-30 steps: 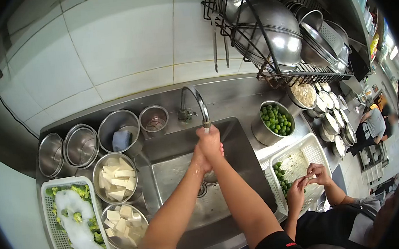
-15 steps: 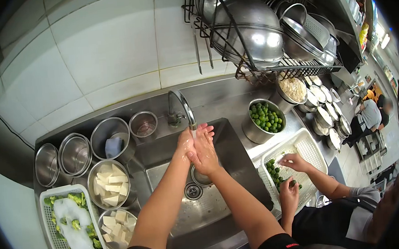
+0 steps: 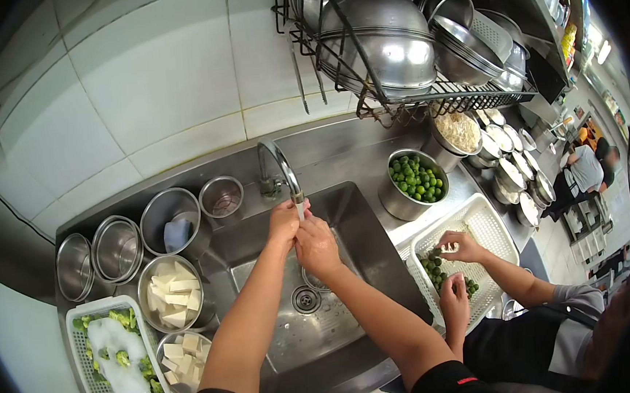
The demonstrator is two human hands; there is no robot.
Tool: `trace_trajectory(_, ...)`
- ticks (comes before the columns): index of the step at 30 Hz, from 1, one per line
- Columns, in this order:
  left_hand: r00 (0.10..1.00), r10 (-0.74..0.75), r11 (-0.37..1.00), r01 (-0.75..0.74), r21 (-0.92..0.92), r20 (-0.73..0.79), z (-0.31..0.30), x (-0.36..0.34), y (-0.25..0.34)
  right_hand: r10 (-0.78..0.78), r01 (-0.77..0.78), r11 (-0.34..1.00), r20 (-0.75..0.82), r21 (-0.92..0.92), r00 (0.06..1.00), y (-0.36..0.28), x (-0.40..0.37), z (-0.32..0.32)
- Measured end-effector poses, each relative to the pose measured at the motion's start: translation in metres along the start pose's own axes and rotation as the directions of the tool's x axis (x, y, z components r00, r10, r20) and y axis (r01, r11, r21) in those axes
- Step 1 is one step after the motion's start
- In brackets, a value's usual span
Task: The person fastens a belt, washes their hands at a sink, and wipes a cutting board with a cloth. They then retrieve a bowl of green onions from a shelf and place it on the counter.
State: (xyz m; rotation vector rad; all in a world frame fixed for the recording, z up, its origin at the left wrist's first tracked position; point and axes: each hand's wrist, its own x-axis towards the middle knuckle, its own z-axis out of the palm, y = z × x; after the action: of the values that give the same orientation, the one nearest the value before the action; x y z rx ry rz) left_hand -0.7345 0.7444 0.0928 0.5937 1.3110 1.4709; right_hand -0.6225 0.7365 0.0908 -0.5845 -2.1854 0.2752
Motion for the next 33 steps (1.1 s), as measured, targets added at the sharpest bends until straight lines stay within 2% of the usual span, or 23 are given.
trace_trajectory(1, 1.000, 0.001, 1.000, -0.001, 0.002, 0.004, 0.002, -0.003, 0.002, 0.001, -0.001, 1.000, -0.004, -0.002, 1.000, 0.001, 0.002, 0.000)
trace_trajectory(3, 0.913, -0.202, 0.918, 0.303, -0.257, 0.356, 0.003, -0.013, 0.005, 0.190, -0.191, 0.982, 0.118, -0.007, 0.975, 0.000, 0.008, 0.001)
trace_trajectory(5, 0.898, -0.162, 0.869, 0.326, -0.372, 0.409, 0.005, -0.015, -0.002, 0.257, -0.259, 0.961, 0.032, 0.097, 0.966, -0.004, 0.015, 0.003)
trace_trajectory(7, 0.881, -0.117, 0.801, 0.357, -0.481, 0.459, 0.013, -0.023, -0.007, 0.588, -0.594, 0.801, 0.079, 0.082, 0.805, -0.009, 0.028, 0.004)
trace_trajectory(8, 0.917, 0.005, 0.703, 0.280, -0.654, 0.398, 0.018, -0.028, -0.011, 0.589, -0.595, 0.800, 0.080, 0.081, 0.804, -0.006, 0.034, 0.007)
trace_trajectory(9, 0.943, 0.115, 0.572, 0.194, -0.797, 0.312, 0.022, -0.032, -0.015, 0.714, -0.730, 0.586, 0.201, 0.352, 0.671, -0.004, 0.041, 0.009)
trace_trajectory(10, 0.943, 0.114, 0.574, 0.194, -0.795, 0.313, 0.025, -0.034, -0.018, 0.766, -0.782, 0.280, 0.361, 0.556, 0.532, -0.003, 0.045, 0.010)
trace_trajectory(11, 0.938, 0.034, 0.540, 0.273, -0.797, 0.344, 0.027, -0.037, -0.021, 0.767, -0.781, 0.279, 0.360, 0.558, 0.531, -0.011, 0.045, 0.017)
trace_trajectory(12, 0.925, -0.045, 0.497, 0.347, -0.795, 0.376, 0.028, -0.039, -0.023, 0.855, -0.854, 0.461, 0.137, 0.241, 0.500, -0.032, 0.051, 0.018)
trace_trajectory(13, 0.925, -0.045, 0.499, 0.347, -0.794, 0.377, 0.025, -0.036, -0.028, 0.849, -0.854, 0.505, -0.104, -0.130, 0.518, -0.044, 0.052, 0.018)
trace_trajectory(14, 0.920, -0.064, 0.565, 0.354, -0.745, 0.388, 0.017, -0.029, -0.037, 0.849, -0.853, 0.505, -0.104, -0.130, 0.518, -0.037, 0.042, 0.017)
trace_trajectory(16, 0.908, -0.106, 0.682, 0.363, -0.635, 0.405, -0.003, -0.007, -0.061, 0.460, -0.455, 0.885, -0.034, 0.101, 0.887, -0.014, 0.010, 0.010)
trace_trajectory(17, 0.902, -0.130, 0.733, 0.367, -0.573, 0.411, -0.013, 0.002, -0.073, 0.461, -0.457, 0.884, -0.031, 0.099, 0.887, -0.015, 0.001, 0.004)
trace_trajectory(19, 0.895, -0.157, 0.776, 0.373, -0.508, 0.417, -0.022, 0.010, -0.078, 0.463, -0.447, 0.840, 0.026, 0.308, 0.886, -0.022, -0.020, -0.007)
trace_trajectory(21, 0.931, -0.334, 0.900, 0.362, -0.244, 0.150, -0.024, 0.031, -0.065, 0.433, -0.447, 0.891, 0.145, 0.078, 0.890, -0.012, -0.069, -0.005)
trace_trajectory(22, 0.910, -0.394, 0.840, 0.414, -0.350, 0.130, -0.019, 0.041, -0.046, 0.542, -0.571, 0.815, 0.222, 0.098, 0.811, -0.017, -0.087, -0.010)
trace_trajectory(23, 0.924, -0.313, 0.773, 0.381, -0.507, 0.217, -0.018, 0.055, -0.035, 0.634, -0.685, 0.721, 0.301, 0.104, 0.712, -0.023, -0.104, -0.016)
trace_trajectory(24, 0.951, -0.097, 0.891, 0.214, -0.399, 0.293, -0.028, 0.077, -0.027, 0.686, -0.755, 0.652, 0.368, 0.071, 0.628, -0.027, -0.121, -0.021)
trace_trajectory(25, 0.983, -0.168, 0.834, 0.183, -0.520, 0.075, -0.019, 0.083, -0.001, 0.730, -0.817, 0.576, 0.430, 0.031, 0.531, -0.031, -0.137, -0.025)
trace_trajectory(26, 0.988, -0.150, 0.904, 0.151, -0.399, 0.034, -0.021, 0.092, 0.010, 0.732, -0.820, 0.572, 0.436, 0.026, 0.524, -0.035, -0.148, -0.031)
trace_trajectory(29, 0.994, -0.063, 0.943, 0.090, -0.320, 0.093, -0.022, 0.102, 0.017, 0.752, -0.827, 0.561, 0.439, -0.034, 0.492, -0.034, -0.169, -0.045)
trace_trajectory(32, 0.998, 0.054, 0.869, -0.041, -0.493, 0.013, -0.017, 0.108, 0.007, 0.718, -0.842, 0.531, 0.478, 0.096, 0.506, -0.028, -0.184, -0.054)
trace_trajectory(33, 0.999, 0.045, 0.870, -0.033, -0.491, 0.012, -0.020, 0.107, -0.008, 0.767, -0.927, 0.316, 0.520, 0.203, 0.375, -0.031, -0.168, -0.062)
